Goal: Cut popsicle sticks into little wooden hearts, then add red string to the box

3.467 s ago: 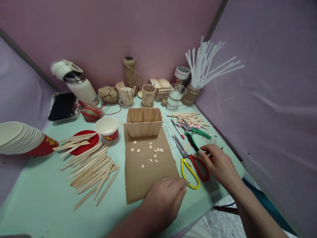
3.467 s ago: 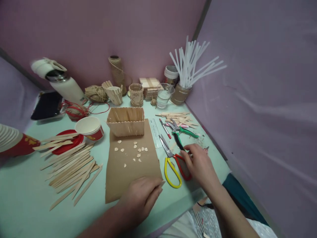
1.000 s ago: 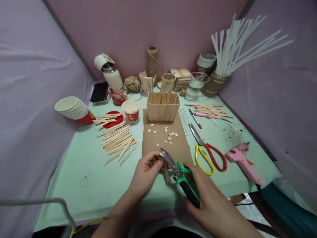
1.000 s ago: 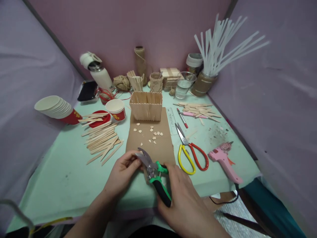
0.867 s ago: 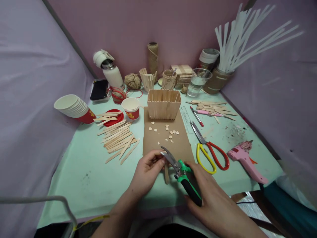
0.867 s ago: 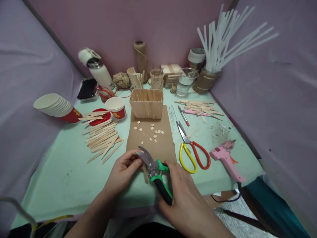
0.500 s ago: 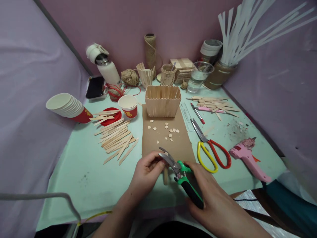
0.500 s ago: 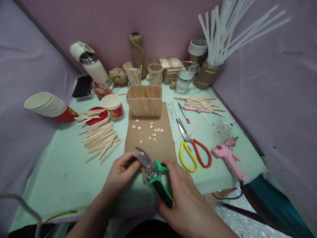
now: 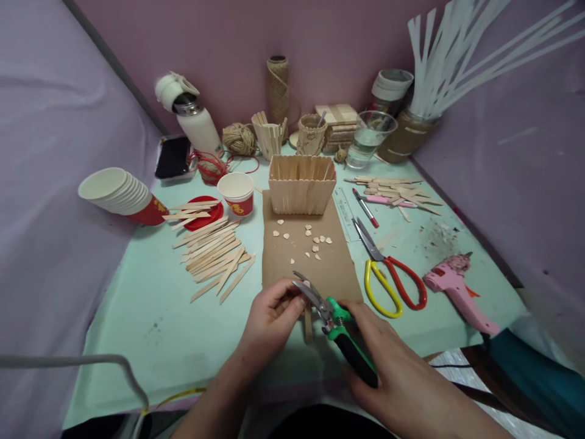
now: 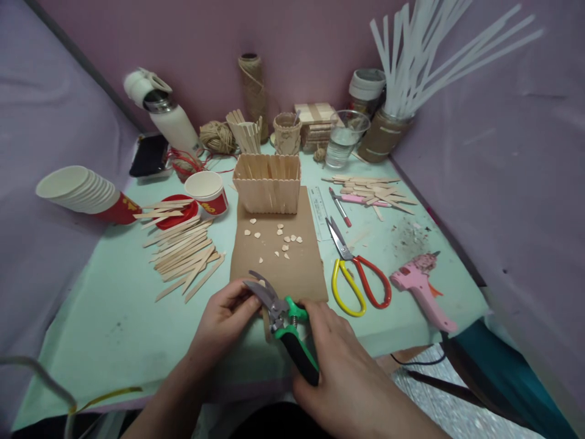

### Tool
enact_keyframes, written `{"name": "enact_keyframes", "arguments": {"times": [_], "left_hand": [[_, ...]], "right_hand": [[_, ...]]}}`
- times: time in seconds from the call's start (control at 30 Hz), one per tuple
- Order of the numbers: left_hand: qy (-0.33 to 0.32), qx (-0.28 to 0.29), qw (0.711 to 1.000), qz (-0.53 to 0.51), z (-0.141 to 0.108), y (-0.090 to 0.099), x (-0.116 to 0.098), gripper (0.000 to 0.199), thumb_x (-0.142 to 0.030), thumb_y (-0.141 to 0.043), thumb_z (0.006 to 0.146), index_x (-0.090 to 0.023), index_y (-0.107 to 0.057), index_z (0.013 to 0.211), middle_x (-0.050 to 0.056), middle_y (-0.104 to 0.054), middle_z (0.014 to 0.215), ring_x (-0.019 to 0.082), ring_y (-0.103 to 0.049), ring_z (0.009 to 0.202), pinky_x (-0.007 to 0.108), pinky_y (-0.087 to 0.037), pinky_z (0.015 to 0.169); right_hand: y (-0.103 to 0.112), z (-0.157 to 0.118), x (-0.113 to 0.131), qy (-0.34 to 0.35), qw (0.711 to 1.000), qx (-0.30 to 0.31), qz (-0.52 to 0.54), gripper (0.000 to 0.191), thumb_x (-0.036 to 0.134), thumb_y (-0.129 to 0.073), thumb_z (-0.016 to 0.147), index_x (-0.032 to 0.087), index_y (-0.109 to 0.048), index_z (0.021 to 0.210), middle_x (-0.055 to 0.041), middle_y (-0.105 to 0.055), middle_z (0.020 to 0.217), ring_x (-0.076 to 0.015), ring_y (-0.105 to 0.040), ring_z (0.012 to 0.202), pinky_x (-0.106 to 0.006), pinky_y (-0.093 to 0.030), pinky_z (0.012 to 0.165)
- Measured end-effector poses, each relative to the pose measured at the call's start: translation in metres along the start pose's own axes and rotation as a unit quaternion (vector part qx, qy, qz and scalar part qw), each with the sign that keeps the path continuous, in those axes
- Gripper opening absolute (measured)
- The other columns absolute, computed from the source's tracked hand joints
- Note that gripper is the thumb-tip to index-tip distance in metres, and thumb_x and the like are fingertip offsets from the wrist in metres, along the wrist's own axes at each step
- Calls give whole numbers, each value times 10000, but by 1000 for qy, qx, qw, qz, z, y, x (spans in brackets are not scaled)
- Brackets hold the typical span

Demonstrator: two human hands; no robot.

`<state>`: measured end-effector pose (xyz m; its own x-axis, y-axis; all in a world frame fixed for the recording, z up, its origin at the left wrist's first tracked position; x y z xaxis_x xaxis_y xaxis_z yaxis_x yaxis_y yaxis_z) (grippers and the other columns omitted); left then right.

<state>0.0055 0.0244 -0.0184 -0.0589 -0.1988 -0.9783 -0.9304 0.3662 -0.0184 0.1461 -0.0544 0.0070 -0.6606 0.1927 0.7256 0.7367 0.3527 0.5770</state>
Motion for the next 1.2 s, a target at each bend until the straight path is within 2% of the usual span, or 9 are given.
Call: {"name": "enact_keyframes", "arguments": {"times": [0.13, 0.37, 0.63, 0.87, 1.0, 1.2], "left_hand": [[17, 11, 1000, 4, 1, -1, 1, 129, -251, -593, 804, -154, -670, 841, 39, -700, 801, 155, -659, 747, 233, -520, 660], [80, -6, 997, -18, 3, -1, 7, 153, -292, -645, 733, -145, -637, 777, 28, -659, 722, 144, -620, 640, 248, -511, 593], [108, -21, 993, -38, 3, -1, 11, 168, -305, -677, 691, -158, -599, 709, -21, -577, 606, 107, -558, 521, 231, -470, 528], [132, -8, 991, -33, 2, 0, 17, 175, -314, -665, 721, -148, -609, 729, -20, -582, 574, 112, -570, 510, 235, -468, 541], [138, -5, 990, -35, 1, 1, 20, 173, -314, -665, 721, -152, -609, 738, -15, -594, 598, 117, -579, 513, 241, -467, 540], [131, 1, 991, -32, 1, 1, 21, 178, -328, -657, 737, -154, -625, 764, -14, -593, 584, 116, -566, 525, 244, -462, 565]], "right_hand": [[-2, -1, -3, -19, 999, 36, 9, 544, 166, -563, 735, 234, -454, 1264, -96, -561, 1162, -260, -546, 1084, -433, -460, 952], [3, -4, -3, -30, 995, 74, 60, 589, 185, -576, 744, 231, -463, 1320, -97, -594, 1205, -274, -565, 1104, -435, -446, 986], [2, -2, 12, -25, 977, 171, 125, 778, 128, -529, 746, 203, -289, 1482, -114, -507, 1397, -289, -486, 1266, -461, -385, 1063], [2, 1, 18, -42, 962, 216, 159, 722, 163, -533, 725, 251, -415, 1433, -45, -563, 1351, -259, -533, 1221, -383, -421, 1039], [1, 2, 19, -38, 961, 227, 155, 693, 189, -522, 734, 218, -428, 1420, -58, -572, 1328, -254, -533, 1205, -411, -414, 1037], [-3, 0, 14, -57, 956, 241, 154, 649, 243, -508, 747, 196, -457, 1392, -62, -640, 1170, -246, -588, 1085, -393, -472, 947]]}}
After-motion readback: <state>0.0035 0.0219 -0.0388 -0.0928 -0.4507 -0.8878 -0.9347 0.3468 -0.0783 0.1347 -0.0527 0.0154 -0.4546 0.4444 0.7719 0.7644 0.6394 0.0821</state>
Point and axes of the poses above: each hand's wrist, its own z-axis towards the middle knuckle, its own y-axis out of the back of the hand, x = y × z, the point moved 8 cm from there along z, towards the middle knuckle
